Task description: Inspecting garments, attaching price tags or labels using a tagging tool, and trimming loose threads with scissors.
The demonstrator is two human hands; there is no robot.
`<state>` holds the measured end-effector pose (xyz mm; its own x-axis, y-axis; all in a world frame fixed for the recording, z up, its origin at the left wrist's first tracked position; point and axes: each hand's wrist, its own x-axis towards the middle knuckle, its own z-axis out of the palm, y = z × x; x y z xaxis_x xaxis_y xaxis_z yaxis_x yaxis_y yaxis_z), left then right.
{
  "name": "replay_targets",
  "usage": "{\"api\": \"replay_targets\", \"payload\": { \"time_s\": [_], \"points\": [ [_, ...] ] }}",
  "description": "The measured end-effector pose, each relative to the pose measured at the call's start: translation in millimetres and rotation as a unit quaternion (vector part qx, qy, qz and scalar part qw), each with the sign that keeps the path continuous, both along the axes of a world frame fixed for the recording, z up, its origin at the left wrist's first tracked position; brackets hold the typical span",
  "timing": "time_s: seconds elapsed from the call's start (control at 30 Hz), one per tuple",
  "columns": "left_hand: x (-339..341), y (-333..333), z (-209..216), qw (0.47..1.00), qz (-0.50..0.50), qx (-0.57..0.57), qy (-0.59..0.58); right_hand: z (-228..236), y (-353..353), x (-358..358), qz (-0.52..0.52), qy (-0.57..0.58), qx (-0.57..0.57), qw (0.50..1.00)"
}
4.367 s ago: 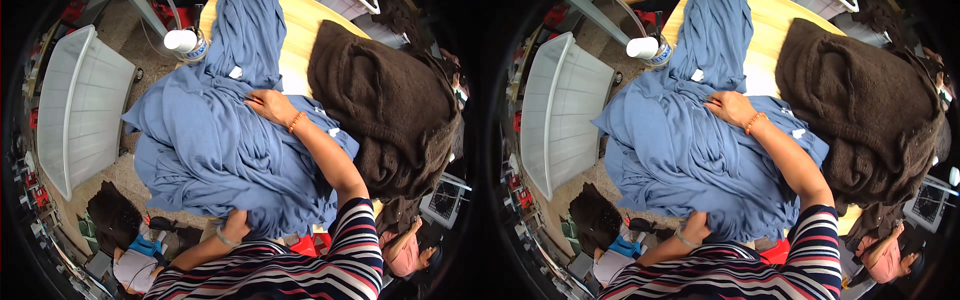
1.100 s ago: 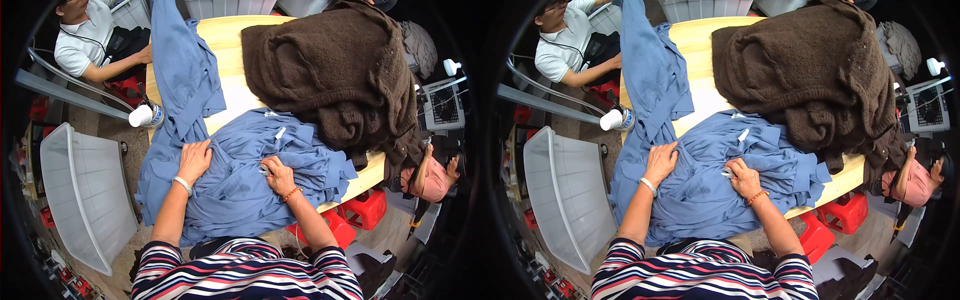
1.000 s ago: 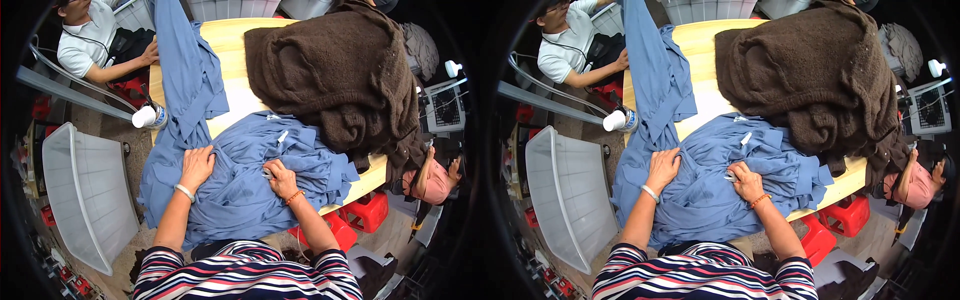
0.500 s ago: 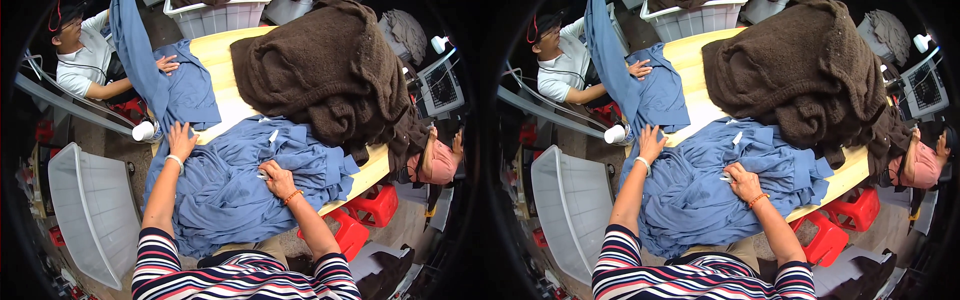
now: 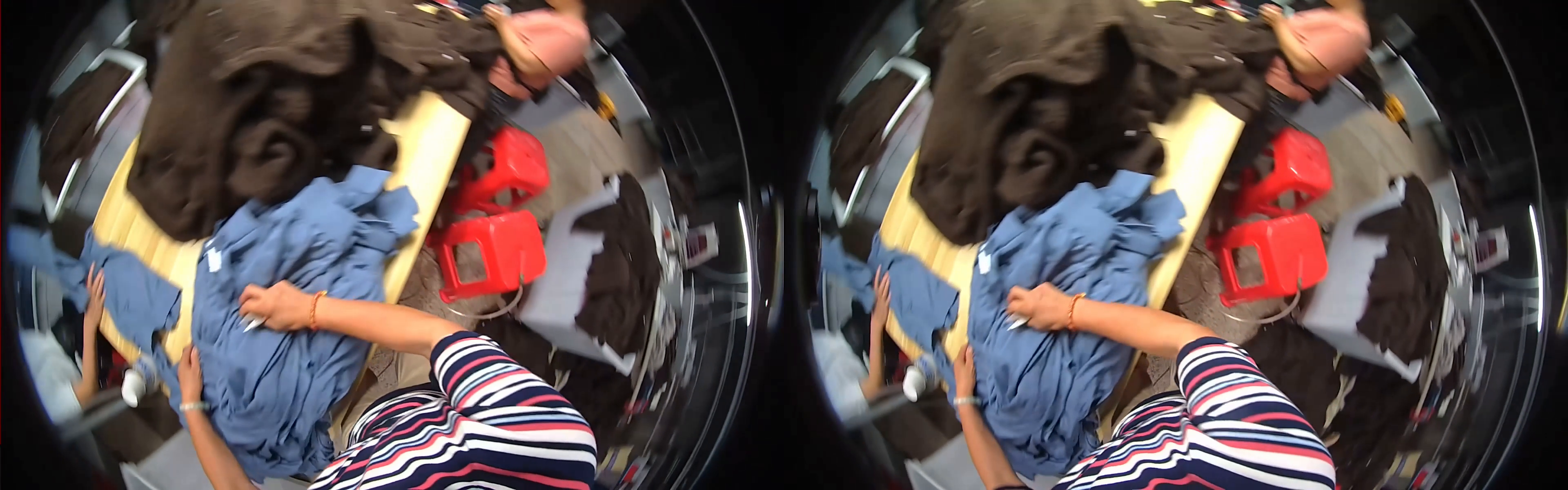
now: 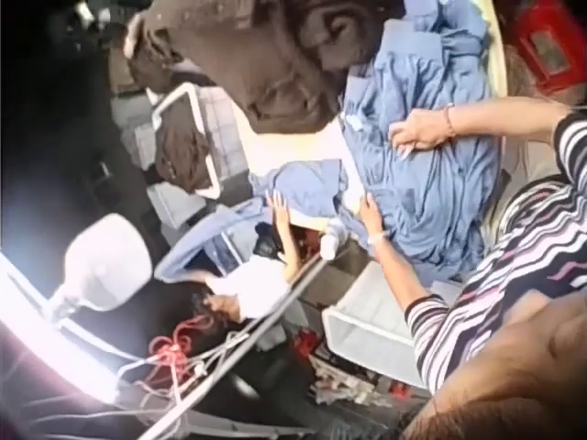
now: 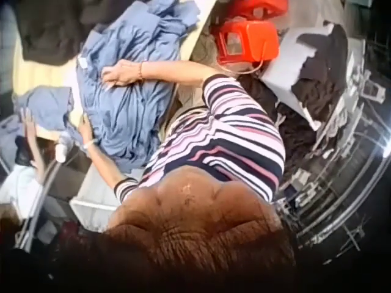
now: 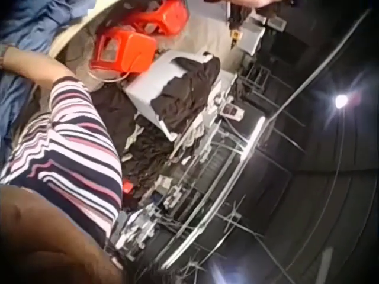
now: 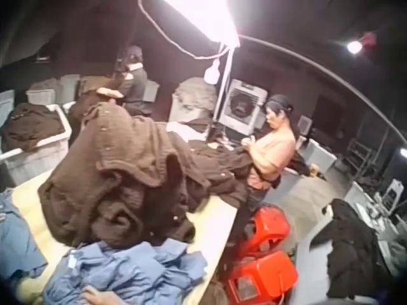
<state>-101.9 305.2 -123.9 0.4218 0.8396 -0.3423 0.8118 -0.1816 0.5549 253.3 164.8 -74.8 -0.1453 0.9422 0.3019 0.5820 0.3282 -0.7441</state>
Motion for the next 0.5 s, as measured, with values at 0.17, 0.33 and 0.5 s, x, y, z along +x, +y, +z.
{"api": "replay_targets", "payload": {
  "time_s": [0.17, 0.33, 0.5],
  "points": [
    [-11, 19, 18, 0.996, 0.052, 0.075, -0.015, 67, -90, 60, -0.157, 0.097, 0.106, 0.977],
    [125, -38, 101, 0.983, 0.035, 0.163, -0.072, -7, -235, 190, -0.534, 0.147, -0.091, 0.828],
    [282, -135, 129, 0.944, -0.192, 0.268, 0.001, -165, -416, 308, -0.697, 0.177, -0.298, 0.627]
  ]
}}
